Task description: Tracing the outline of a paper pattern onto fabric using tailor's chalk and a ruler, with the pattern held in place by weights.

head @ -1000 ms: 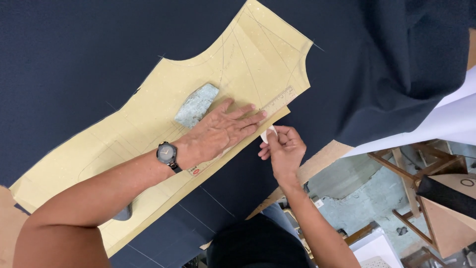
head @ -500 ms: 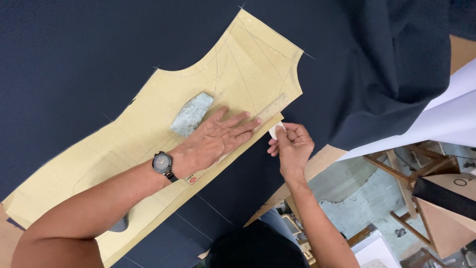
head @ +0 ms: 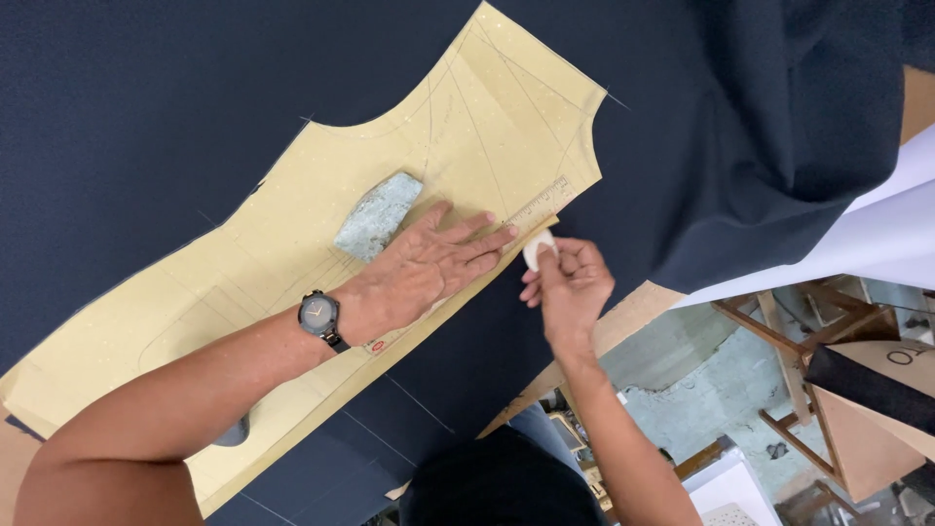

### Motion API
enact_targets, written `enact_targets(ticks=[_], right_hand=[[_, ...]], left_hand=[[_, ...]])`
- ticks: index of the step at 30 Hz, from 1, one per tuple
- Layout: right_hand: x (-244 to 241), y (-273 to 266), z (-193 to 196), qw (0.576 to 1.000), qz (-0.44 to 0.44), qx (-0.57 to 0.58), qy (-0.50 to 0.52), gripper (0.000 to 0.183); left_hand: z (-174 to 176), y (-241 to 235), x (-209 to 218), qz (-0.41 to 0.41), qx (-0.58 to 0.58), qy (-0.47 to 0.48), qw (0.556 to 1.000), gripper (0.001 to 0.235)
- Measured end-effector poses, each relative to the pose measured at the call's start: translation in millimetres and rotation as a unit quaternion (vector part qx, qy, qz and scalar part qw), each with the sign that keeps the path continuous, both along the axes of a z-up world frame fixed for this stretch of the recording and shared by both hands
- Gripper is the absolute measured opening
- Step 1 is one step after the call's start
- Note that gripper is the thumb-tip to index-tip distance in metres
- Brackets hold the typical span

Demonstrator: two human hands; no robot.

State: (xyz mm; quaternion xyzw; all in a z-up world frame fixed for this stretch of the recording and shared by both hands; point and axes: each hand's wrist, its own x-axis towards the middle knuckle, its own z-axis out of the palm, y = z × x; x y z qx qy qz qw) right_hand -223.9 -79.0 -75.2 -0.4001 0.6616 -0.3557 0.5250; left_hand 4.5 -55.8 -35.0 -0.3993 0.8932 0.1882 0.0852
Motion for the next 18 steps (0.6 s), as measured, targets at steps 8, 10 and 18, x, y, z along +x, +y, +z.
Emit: enact_targets(ticks=[8,10,18], right_hand=[[-5.3,-17.5,-2.2,0.999,-0.011,-0.029,0.028,0.01],[-6.4,-20.8,-1.3,0.998,-0.017,-0.046,0.025,0.009],[-11.6,-29.6,-4.4,0.997,0.005,-0.071,0.04,0.007]], left_hand=[[-13.7,3.6,-2.4,0.01,0.007,0.002,1.0,0.076],[-9.9,2.1,-1.0,0.009,0.004,0.002,1.0,0.074],[-9.3,2.1,-3.9,0.018,-0.011,0.016,1.0,0.064]])
